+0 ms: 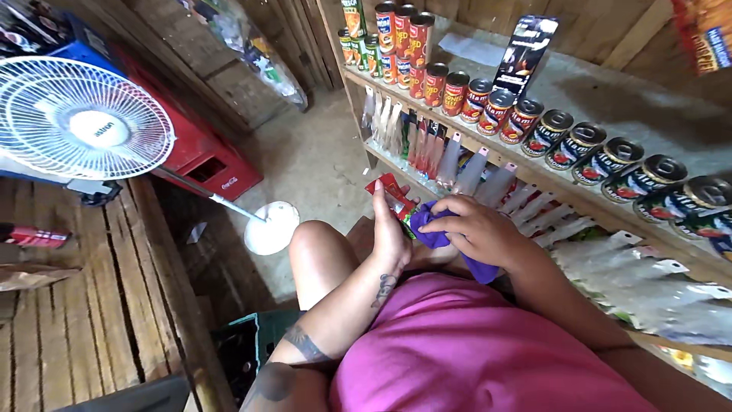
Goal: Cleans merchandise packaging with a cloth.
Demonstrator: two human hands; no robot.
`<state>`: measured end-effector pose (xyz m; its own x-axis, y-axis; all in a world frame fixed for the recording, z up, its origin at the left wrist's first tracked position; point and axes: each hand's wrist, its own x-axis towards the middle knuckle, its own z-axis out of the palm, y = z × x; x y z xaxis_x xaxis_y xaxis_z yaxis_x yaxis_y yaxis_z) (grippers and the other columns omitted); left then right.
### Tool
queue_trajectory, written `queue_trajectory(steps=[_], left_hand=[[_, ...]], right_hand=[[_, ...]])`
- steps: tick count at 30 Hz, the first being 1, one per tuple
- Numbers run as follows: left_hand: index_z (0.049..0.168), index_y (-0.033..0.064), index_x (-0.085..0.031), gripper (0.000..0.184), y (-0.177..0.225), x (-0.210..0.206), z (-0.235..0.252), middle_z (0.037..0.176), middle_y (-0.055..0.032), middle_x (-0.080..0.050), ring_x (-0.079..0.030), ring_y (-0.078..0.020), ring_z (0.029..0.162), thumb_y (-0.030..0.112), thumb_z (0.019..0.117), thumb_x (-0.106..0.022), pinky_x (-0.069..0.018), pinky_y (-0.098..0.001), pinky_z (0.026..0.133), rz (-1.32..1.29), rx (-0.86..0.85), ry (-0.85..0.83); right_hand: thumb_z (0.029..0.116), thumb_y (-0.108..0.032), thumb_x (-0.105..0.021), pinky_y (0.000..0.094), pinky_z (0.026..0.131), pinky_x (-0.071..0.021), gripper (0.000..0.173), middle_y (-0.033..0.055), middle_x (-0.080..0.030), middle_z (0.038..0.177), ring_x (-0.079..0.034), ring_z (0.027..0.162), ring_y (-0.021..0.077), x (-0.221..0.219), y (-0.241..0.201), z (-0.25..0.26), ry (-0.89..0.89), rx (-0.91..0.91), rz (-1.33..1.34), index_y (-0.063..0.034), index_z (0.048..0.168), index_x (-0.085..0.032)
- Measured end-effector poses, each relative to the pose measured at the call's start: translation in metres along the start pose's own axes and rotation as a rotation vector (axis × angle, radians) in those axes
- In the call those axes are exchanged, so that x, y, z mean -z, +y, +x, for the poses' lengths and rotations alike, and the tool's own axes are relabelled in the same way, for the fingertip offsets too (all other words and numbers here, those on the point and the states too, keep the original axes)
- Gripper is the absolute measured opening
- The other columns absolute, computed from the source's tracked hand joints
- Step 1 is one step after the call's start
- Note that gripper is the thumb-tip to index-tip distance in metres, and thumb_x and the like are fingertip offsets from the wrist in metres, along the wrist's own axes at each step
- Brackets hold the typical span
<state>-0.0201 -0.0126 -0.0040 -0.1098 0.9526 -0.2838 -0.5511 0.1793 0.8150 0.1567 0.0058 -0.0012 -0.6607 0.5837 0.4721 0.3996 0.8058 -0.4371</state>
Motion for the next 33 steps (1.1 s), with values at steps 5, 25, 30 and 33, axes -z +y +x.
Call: queue_trajectory(steps=[5,25,30,33], left_hand=[[0.14,0.022,-0.05,0.079,-0.007,0.001,-0.002,0.11,-0.0003,-0.067,-0.066,-0.01,0.086,0.076,0.0976,-0.012,-0.0562,-0.03,0.071,0.097,0.003,-0.049],[0.145,0.0254,-0.044,0.069,-0.021,-0.01,-0.013,0.12,0.0003,-0.065,-0.063,-0.013,0.11,0.073,0.0988,-0.024,-0.056,-0.039,0.091,0.136,-0.013,-0.245],[0.149,0.0279,-0.039,0.071,-0.012,0.0,-0.006,0.128,0.0012,-0.064,-0.065,-0.0118,0.104,0.073,0.0995,-0.016,-0.0568,-0.0335,0.082,0.127,-0.135,-0.127],[0.152,0.0329,-0.034,0.07,-0.01,0.003,-0.005,0.138,0.0041,-0.059,-0.065,-0.0106,0.108,0.075,0.0983,-0.018,-0.0552,-0.0302,0.083,0.12,-0.178,-0.094]], right_hand=[[0.0904,-0.011,-0.061,0.041,0.092,-0.0551,0.027,0.007,-0.07,0.112,-0.064,0.109,0.0249,-0.002,0.0,0.0,0.021,0.001,0.002,-0.0231,0.104,-0.081],[0.0881,-0.006,-0.065,0.045,0.091,-0.0551,0.033,0.0112,-0.067,0.114,-0.064,0.106,0.0265,-0.007,0.005,0.001,0.153,-0.224,0.031,-0.0167,0.117,-0.077],[0.089,-0.009,-0.061,0.042,0.092,-0.0549,0.031,0.008,-0.068,0.113,-0.064,0.108,0.0228,-0.003,0.007,0.0,0.073,-0.127,0.055,-0.0197,0.112,-0.079],[0.0879,-0.008,-0.059,0.0405,0.093,-0.0545,0.031,0.0072,-0.069,0.114,-0.063,0.111,0.0226,0.0,0.004,-0.002,0.035,-0.058,0.086,-0.0195,0.108,-0.08]])
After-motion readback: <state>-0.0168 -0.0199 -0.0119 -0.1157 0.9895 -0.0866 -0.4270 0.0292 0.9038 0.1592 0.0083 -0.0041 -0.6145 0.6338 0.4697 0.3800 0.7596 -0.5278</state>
